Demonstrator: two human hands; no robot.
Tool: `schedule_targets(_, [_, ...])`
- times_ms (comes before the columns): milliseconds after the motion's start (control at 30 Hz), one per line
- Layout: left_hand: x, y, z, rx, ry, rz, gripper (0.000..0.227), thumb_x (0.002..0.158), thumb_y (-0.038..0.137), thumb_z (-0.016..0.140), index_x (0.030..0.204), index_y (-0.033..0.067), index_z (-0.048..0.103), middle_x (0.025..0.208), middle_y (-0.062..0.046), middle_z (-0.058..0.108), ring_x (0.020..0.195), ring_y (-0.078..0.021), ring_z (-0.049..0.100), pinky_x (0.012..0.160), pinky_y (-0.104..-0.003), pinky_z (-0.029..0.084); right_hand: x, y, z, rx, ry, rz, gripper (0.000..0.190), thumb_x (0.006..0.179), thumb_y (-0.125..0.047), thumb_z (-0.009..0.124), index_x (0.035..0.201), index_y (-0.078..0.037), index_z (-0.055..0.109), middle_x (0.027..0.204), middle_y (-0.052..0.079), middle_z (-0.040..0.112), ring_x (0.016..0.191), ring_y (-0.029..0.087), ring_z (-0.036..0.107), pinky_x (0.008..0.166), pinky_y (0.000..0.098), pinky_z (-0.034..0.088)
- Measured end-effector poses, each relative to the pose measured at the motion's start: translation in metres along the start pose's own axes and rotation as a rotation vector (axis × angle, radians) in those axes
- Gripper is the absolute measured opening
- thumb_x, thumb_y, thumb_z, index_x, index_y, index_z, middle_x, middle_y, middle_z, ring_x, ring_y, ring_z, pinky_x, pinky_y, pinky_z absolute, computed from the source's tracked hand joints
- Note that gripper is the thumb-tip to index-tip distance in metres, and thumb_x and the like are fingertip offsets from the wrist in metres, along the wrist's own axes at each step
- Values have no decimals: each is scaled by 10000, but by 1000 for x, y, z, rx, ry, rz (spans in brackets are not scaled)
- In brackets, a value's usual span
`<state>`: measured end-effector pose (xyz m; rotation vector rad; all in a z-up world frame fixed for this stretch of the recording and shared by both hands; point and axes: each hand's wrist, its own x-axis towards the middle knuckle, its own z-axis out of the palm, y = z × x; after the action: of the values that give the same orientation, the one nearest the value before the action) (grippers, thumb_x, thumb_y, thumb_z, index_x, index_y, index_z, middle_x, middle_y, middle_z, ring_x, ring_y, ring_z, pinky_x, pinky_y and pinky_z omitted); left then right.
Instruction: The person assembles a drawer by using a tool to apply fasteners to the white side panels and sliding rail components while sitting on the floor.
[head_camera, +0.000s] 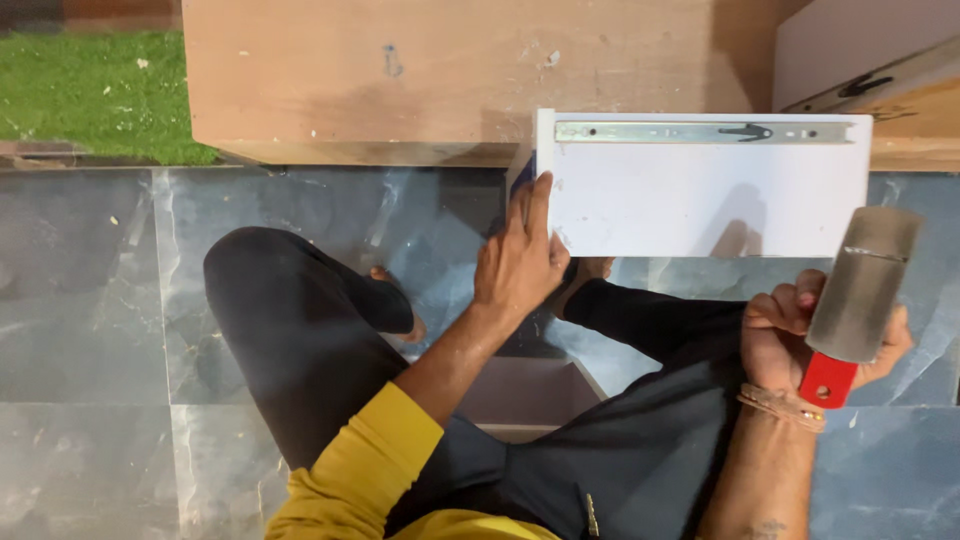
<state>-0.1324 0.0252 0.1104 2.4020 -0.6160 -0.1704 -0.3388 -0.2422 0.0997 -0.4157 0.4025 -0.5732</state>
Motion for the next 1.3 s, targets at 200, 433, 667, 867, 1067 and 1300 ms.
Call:
schedule_targets(200, [31,-26,-12,181,-64,332,325,944,105,643,1259,178,675,1609,-202,377,1246,-432,611,990,-534,543,-3,-3,-11,35,-41,-6,465,1017,-489,586,909,-37,608,833,97,622,575,111,465,583,201,352])
schedule_targets(433, [47,-41,-38,372,-395,816,251,937,192,557,1121,197,728,1332,-54,616,1360,-247,502,1202,-571,222,-5,-4,-14,69,-49,-29,476,1033,-495,572,927,-32,605,859,103,615,585,112,469,608,208,365])
schedule_targets(667, [39,-19,-38,498,-641,980,174,964,201,538,1015,163,700,1060,-11,669,1153,-204,603,1167,-511,328,-7,-3,-9,135,-40,-35,454,1020,-492,565,985,-43,621,850,106,621,602,125,508,607,218,388])
schedule_targets(867, [74,-31,-41,486,-511,1040,166,972,164,536,1020,151,695,1058,-13,674,1152,-199,608,1174,-528,336,-10,-3,-11,117,-43,-64,456,1028,-495,568,999,-45,630,855,104,629,603,128,517,608,228,397])
schedule_targets(1067, [123,-46,-27,479,-240,742,208,1022,270,579,1144,131,675,1244,-105,659,1265,-293,551,1147,-554,335,-7,-4,-13,141,-76,-47,455,1023,-489,557,1015,-41,633,861,110,632,610,128,524,619,221,403])
schedule_targets(1300, [96,-77,38,-132,-1,-13,696,958,388,742,1458,10,440,1471,-256,529,1362,-399,513,1128,-452,412,-6,-3,-10,131,-83,-46,457,1035,-487,568,1011,-36,632,876,114,636,620,125,533,633,219,413])
